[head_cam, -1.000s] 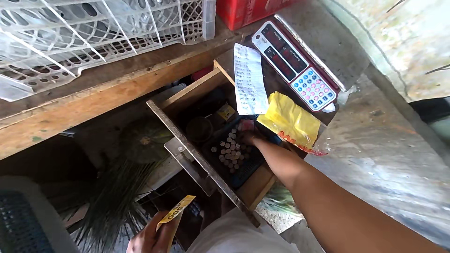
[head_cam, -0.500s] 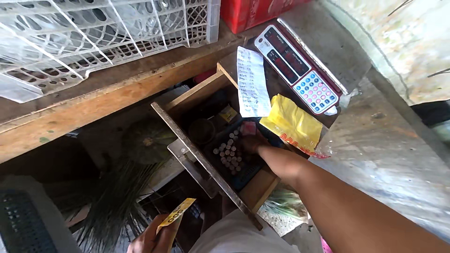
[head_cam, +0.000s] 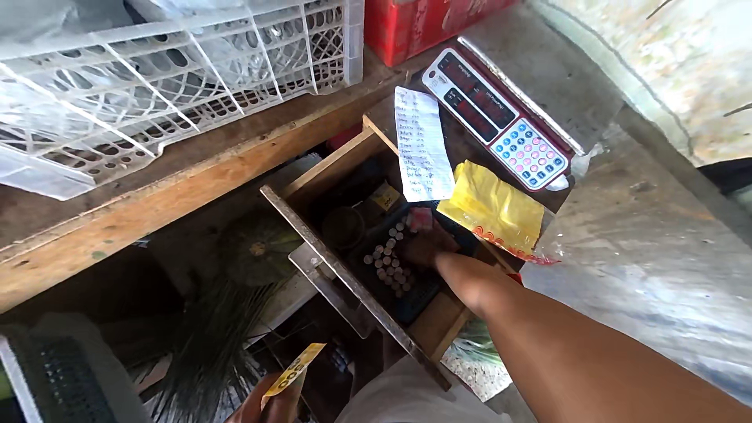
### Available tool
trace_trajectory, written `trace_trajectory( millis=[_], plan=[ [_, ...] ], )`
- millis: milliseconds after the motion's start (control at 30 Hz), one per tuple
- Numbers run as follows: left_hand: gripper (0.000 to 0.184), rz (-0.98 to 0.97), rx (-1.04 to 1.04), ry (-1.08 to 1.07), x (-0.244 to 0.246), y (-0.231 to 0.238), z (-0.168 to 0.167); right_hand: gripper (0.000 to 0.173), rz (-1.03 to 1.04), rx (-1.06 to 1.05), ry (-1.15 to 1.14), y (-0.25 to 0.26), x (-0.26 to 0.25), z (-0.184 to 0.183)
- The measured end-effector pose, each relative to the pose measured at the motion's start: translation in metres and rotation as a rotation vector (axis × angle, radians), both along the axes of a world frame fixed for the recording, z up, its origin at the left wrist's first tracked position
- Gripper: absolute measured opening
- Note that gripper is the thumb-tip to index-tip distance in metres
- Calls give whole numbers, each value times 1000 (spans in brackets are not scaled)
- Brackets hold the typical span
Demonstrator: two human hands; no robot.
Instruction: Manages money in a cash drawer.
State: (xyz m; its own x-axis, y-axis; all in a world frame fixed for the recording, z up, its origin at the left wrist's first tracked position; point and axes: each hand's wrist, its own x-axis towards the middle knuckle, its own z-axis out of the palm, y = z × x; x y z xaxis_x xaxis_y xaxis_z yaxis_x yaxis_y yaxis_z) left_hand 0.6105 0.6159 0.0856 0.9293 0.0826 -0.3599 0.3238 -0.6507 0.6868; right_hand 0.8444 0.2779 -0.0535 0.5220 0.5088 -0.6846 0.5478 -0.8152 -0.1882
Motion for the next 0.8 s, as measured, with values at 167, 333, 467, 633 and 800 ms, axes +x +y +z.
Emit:
trace_trajectory(
  millis=[167,333,467,633,800],
  plan=[
    [36,-21,-21,24,1,-2,-3,41,-202,-60,57,10,-4,14],
    [34,-24,-25,1,9,-5,-1,41,-580,139,203,14,24,19],
    [35,-24,-15,-8,14,0,-1,30,-1270,559,373,10,51,38],
    [35,-45,-12,-21,24,0,-2,16,-1454,646,543,9,53,35],
    [33,-50,-8,-45,26,0,2,34,-1295,504,529,6,32,19]
  ],
)
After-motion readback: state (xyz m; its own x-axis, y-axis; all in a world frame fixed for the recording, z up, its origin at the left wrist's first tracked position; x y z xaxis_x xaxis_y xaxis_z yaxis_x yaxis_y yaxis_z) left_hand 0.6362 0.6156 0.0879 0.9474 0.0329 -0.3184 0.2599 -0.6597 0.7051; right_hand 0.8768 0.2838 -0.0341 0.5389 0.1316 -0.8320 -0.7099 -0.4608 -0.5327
